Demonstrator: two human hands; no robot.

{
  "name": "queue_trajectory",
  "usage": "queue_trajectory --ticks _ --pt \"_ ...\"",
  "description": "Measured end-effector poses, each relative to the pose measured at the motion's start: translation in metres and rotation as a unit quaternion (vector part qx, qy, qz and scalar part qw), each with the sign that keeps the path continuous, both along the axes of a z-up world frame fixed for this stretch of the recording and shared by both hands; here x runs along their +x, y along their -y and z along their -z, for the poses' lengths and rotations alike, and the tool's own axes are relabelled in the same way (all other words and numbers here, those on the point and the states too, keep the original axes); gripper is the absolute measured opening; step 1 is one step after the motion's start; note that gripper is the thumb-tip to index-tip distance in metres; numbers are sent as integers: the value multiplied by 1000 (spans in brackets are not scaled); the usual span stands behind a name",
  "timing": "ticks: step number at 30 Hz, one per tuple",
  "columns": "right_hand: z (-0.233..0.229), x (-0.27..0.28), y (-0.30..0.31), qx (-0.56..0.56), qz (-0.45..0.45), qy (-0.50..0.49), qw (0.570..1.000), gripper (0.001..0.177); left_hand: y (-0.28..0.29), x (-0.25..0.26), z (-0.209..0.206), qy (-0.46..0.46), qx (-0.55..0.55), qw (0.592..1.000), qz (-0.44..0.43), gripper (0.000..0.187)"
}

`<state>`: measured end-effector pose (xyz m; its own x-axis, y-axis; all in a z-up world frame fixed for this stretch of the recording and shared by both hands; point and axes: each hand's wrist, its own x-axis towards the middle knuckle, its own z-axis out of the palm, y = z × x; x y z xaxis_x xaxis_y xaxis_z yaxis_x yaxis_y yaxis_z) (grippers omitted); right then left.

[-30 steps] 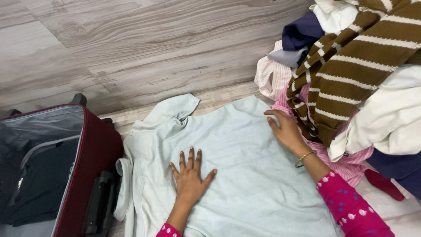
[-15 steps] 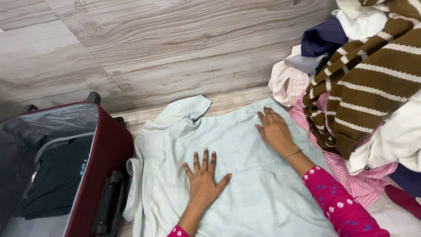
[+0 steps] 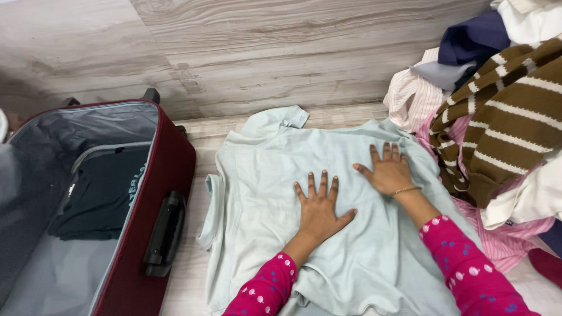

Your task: The person folds a shirt on the floor next to a suitcase and a pile of other clothes.

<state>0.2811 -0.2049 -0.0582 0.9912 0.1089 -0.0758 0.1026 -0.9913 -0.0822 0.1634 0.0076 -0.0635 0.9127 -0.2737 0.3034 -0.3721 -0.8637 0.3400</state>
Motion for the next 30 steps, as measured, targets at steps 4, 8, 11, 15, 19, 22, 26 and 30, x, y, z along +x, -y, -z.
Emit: queue_trajectory --ticks 4,8,11,15,19,22,26,30 --pt "1 -33 -69 93 -64 -17 993 86 -8 2 3 -27 12 999 18 84" --pt "22 -40 -57 63 -75 66 993 87 -62 -5 9 80 -81 993 -36 65" --pt "36 -37 -46 51 -86 64 993 90 -149 -1 16 1 69 982 -174 67" --pt "39 -40 -46 35 -89 70 993 91 -266 6 20 -35 -11 972 -231 65" --pt "36 -39 -50 43 -81 54 994 90 -235 -2 17 -24 13 975 -220 74" --pt "35 -37 -52 37 -75 43 996 91 -201 -24 0 -47 85 974 -206 74" --pt "33 -41 -59 27 -75 40 996 92 -209 -34 -16 -91 57 964 -244 80" --pt "31 -48 -69 24 -80 45 995 90 -217 -33 -8 -88 33 959 -269 83"
